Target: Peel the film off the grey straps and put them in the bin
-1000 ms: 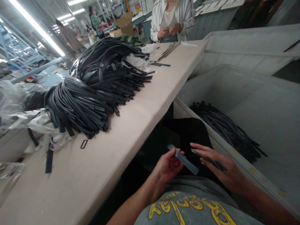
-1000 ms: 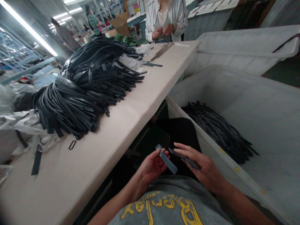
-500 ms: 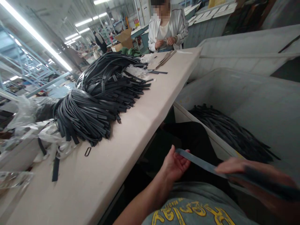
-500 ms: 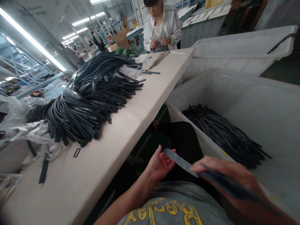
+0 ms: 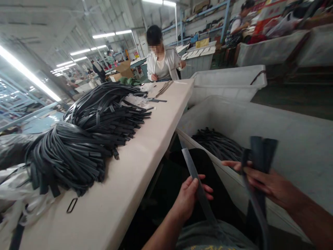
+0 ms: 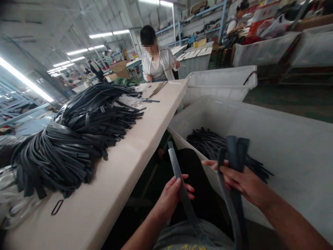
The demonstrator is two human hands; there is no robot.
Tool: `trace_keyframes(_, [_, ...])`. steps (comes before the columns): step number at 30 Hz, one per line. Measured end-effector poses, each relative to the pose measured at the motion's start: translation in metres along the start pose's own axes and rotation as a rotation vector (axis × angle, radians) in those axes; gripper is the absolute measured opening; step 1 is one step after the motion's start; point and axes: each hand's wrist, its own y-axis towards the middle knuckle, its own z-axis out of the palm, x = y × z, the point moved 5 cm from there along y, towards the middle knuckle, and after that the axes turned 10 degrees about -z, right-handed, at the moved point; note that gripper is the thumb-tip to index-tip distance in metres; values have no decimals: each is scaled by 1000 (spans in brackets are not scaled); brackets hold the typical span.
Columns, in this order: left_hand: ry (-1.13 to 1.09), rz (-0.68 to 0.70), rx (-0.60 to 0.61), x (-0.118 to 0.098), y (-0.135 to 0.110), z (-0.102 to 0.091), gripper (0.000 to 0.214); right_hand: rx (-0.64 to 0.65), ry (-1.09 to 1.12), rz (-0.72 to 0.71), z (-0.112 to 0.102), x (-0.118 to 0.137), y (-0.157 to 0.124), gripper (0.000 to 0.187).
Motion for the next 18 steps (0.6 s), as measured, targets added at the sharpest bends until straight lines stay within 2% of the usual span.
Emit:
trace_keyframes(3, [139, -7, 97, -9, -9, 16, 50, 67, 354, 2, 30, 8, 31, 34])
trace_keyframes(5, [203, -38, 151, -10, -11, 21, 51, 79, 437, -31, 44, 14, 48, 27])
trace_keyframes(7, [257, -63, 185, -9, -11, 23, 52, 84, 467, -53, 51, 18, 61, 28])
trace_keyframes(12, [417, -22, 157, -4, -12, 18, 51, 69, 422, -60, 44, 25, 78, 43])
trace_keyframes(15, [547, 23, 69, -5, -17, 9, 48, -30, 415, -100, 33, 28, 77, 43])
trace_keyframes(18, [592, 60, -4, -18, -22, 4, 46, -110, 424, -139, 34, 29, 70, 41])
